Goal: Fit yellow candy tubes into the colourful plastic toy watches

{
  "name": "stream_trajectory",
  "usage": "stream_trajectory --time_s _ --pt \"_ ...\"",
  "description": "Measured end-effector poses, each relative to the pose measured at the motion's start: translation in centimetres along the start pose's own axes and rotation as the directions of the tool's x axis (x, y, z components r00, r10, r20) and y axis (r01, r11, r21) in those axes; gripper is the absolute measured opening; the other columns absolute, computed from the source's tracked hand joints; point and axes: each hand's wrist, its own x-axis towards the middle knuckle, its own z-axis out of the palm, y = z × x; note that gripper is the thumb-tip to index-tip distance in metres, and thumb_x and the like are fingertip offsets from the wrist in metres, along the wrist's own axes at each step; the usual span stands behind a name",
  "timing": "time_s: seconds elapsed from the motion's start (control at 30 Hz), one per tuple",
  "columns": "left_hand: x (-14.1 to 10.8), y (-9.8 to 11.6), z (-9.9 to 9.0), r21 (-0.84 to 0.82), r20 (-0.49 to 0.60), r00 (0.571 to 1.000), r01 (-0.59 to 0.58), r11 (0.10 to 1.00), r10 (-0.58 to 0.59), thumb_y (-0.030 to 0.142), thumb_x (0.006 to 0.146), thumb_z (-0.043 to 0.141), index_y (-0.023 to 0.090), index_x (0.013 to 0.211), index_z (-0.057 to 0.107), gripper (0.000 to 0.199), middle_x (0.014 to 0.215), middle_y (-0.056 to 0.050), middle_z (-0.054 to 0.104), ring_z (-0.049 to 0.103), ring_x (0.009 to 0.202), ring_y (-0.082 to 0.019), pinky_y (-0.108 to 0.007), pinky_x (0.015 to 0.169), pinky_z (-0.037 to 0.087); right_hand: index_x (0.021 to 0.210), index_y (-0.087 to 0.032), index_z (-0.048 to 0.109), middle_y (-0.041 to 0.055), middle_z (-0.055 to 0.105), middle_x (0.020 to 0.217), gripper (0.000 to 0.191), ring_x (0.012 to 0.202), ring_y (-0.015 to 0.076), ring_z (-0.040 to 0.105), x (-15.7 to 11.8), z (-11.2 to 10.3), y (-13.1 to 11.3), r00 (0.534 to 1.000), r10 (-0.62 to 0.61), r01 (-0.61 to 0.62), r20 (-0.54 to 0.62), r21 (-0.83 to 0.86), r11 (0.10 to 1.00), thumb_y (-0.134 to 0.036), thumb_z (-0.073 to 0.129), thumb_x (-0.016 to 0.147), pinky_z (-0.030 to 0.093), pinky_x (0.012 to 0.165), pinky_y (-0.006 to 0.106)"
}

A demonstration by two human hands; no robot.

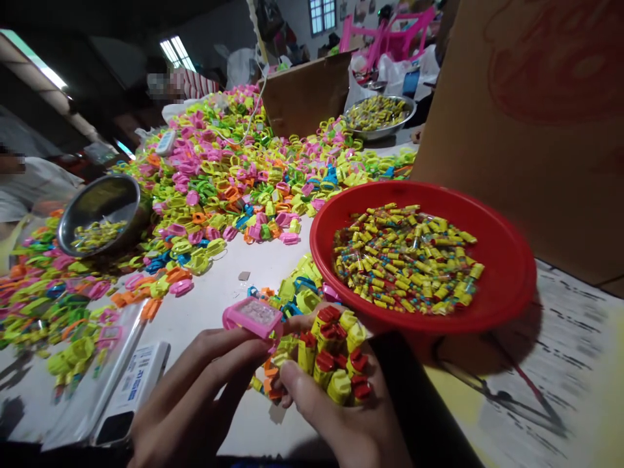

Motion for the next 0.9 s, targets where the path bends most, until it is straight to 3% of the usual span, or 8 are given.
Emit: stream_trajectory --time_s 0.13,0.3,0.4,0.53,0.67,0.8,0.9 --pt "-1.0 -0.4 0.4 0.076 0.026 1.000 -0.017 0.997 0.015 0.004 0.103 0.059 0.013 0.135 0.073 0.037 0.130 -0.013 0.077 0.071 0.125 -0.021 -0.032 0.109 0.060 0.128 -0.031 0.078 0.0088 0.084 0.121 0.051 0.114 0.0326 0.079 -0.4 -0.5 0.5 0.999 -0.019 0.021 -0.039 0.031 0.999 -0.043 0.095 0.081 0.067 0.098 0.041" --pt "-1.6 0.1 0.4 0.086 0.002 1.000 0.020 0.996 -0.020 0.003 0.102 0.059 0.015 0.138 0.073 0.040 0.129 -0.011 0.079 0.073 0.125 -0.023 -0.035 0.109 0.062 0.137 -0.030 0.074 0.0093 0.084 0.122 0.061 0.114 0.0340 0.080 -0.7 -0.4 0.7 0.999 0.001 0.002 -0.047 0.071 0.998 -0.041 0.095 0.081 0.068 0.097 0.042" --pt "-1.5 0.7 0.1 0.125 0.017 0.999 0.033 0.992 -0.035 0.002 0.101 0.060 0.017 0.138 0.073 0.042 0.126 -0.010 0.081 0.074 0.125 -0.023 -0.036 0.109 0.063 0.131 -0.030 0.077 0.0096 0.084 0.122 0.057 0.113 0.0342 0.080 -0.5 -0.1 0.5 0.999 -0.018 0.021 -0.050 0.070 0.997 -0.039 0.096 0.079 0.068 0.095 0.042" --pt "-1.2 0.4 0.1 0.183 0.009 0.998 -0.057 0.981 0.057 0.003 0.102 0.061 0.014 0.141 0.071 0.042 0.123 -0.012 0.081 0.076 0.121 -0.024 -0.033 0.107 0.064 0.123 -0.029 0.081 0.0090 0.087 0.109 0.053 0.101 0.0326 0.083 -0.4 0.1 0.5 0.996 0.016 -0.013 -0.091 0.039 0.999 -0.038 0.099 0.074 0.069 0.091 0.042" --pt "-0.7 -0.3 0.5 0.212 -0.029 0.990 -0.130 0.969 0.139 0.011 0.106 0.055 0.017 0.149 0.065 0.045 0.123 -0.013 0.081 0.079 0.111 -0.025 -0.036 0.095 0.070 0.128 -0.029 0.076 0.0078 0.087 0.106 0.067 0.096 0.0320 0.083 -0.7 0.3 0.6 0.986 0.073 -0.068 -0.148 0.033 0.997 -0.038 0.103 0.068 0.069 0.087 0.040" --pt "0.1 0.0 0.4 0.185 0.013 0.985 -0.169 0.968 0.169 0.010 0.108 0.050 0.010 0.138 0.070 0.037 0.122 -0.014 0.081 0.077 0.115 -0.023 -0.034 0.096 0.068 0.130 -0.027 0.071 0.0065 0.087 0.103 0.069 0.090 0.0289 0.084 -1.0 0.5 0.5 0.982 0.069 -0.070 -0.176 0.002 0.998 -0.046 0.101 0.070 0.068 0.088 0.038" --pt "0.6 0.5 0.0 0.209 0.076 0.988 -0.151 0.966 0.138 0.005 0.109 0.044 0.009 0.130 0.072 0.035 0.121 -0.013 0.081 0.075 0.116 -0.020 -0.030 0.101 0.065 0.136 -0.028 0.066 0.0070 0.087 0.107 0.080 0.095 0.0304 0.085 -0.8 0.4 0.5 0.981 0.091 -0.090 -0.174 0.018 0.996 -0.043 0.103 0.068 0.068 0.086 0.036"
